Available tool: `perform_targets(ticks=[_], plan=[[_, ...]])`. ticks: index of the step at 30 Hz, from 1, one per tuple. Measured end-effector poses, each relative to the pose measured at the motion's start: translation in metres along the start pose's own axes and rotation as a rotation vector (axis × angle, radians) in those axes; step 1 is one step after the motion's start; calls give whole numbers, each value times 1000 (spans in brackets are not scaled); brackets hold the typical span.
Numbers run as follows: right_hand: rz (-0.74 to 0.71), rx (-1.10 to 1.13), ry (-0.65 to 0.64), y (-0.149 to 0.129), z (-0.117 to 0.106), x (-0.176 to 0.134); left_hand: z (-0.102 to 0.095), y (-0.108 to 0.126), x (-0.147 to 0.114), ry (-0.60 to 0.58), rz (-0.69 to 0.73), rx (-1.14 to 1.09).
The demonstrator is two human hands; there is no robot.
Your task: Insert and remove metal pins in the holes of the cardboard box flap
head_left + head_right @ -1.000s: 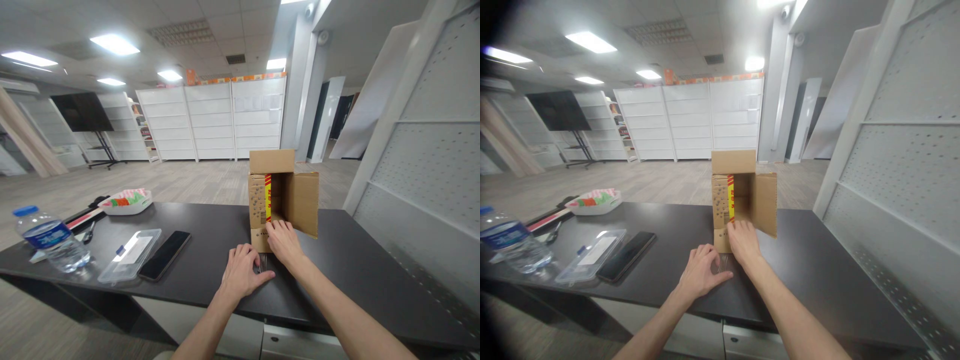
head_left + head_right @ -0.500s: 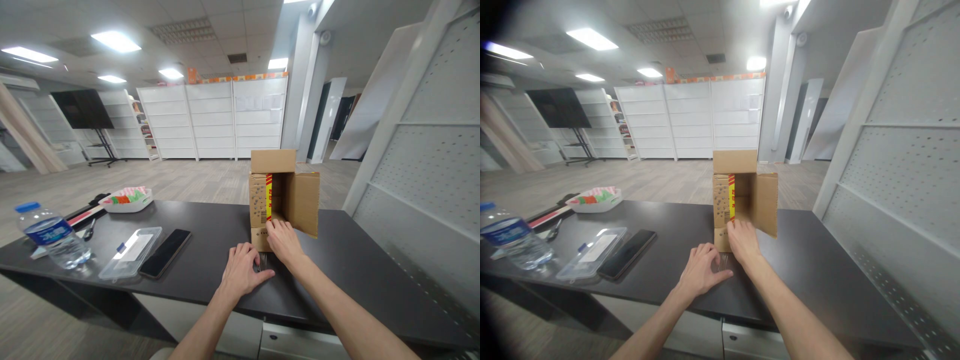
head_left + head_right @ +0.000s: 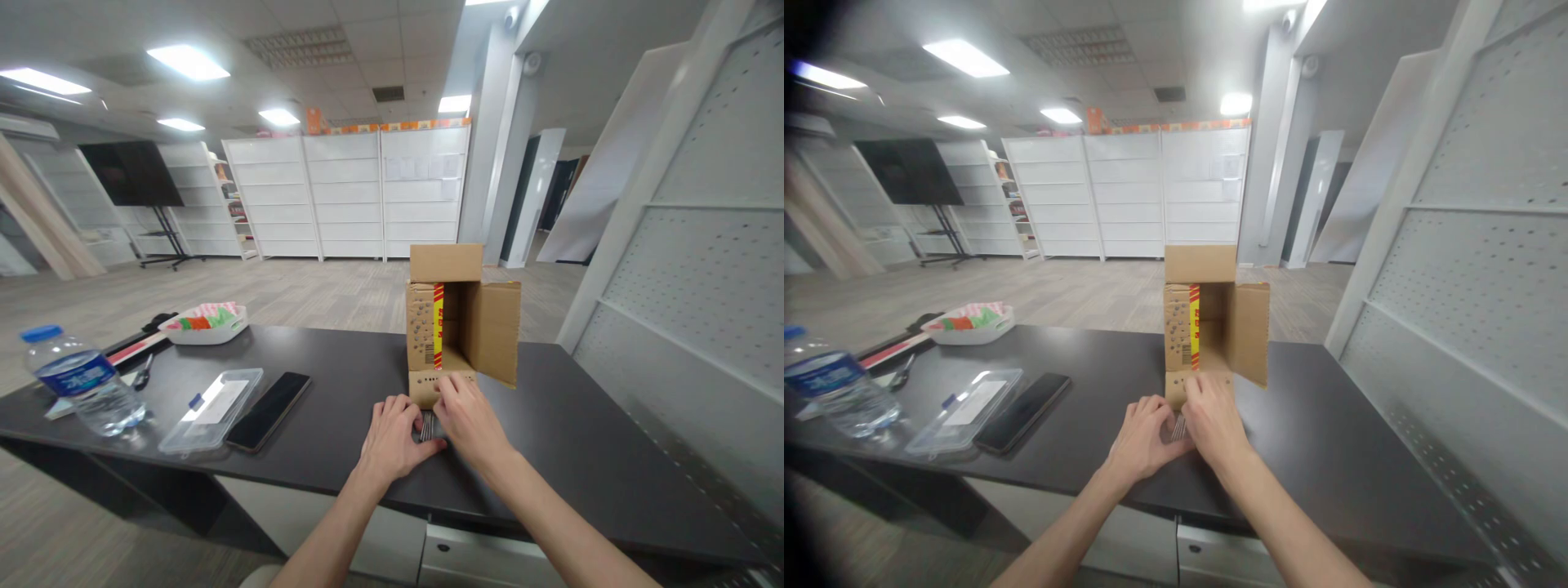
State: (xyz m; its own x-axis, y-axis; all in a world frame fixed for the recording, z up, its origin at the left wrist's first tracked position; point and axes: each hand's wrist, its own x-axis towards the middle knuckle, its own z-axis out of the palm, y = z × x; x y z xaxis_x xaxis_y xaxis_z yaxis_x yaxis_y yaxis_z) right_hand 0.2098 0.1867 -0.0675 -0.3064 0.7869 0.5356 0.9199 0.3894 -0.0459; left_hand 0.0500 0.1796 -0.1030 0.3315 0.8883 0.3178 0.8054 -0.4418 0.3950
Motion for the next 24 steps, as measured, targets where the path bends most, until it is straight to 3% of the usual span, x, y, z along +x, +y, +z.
perform_targets(ticks=[10, 24], plan=[[-33, 139, -11, -9, 18, -55, -1, 2, -1, -7, -8, 27], [58, 403, -50, -8, 22, -60, -3, 4, -2, -16, -12, 15]])
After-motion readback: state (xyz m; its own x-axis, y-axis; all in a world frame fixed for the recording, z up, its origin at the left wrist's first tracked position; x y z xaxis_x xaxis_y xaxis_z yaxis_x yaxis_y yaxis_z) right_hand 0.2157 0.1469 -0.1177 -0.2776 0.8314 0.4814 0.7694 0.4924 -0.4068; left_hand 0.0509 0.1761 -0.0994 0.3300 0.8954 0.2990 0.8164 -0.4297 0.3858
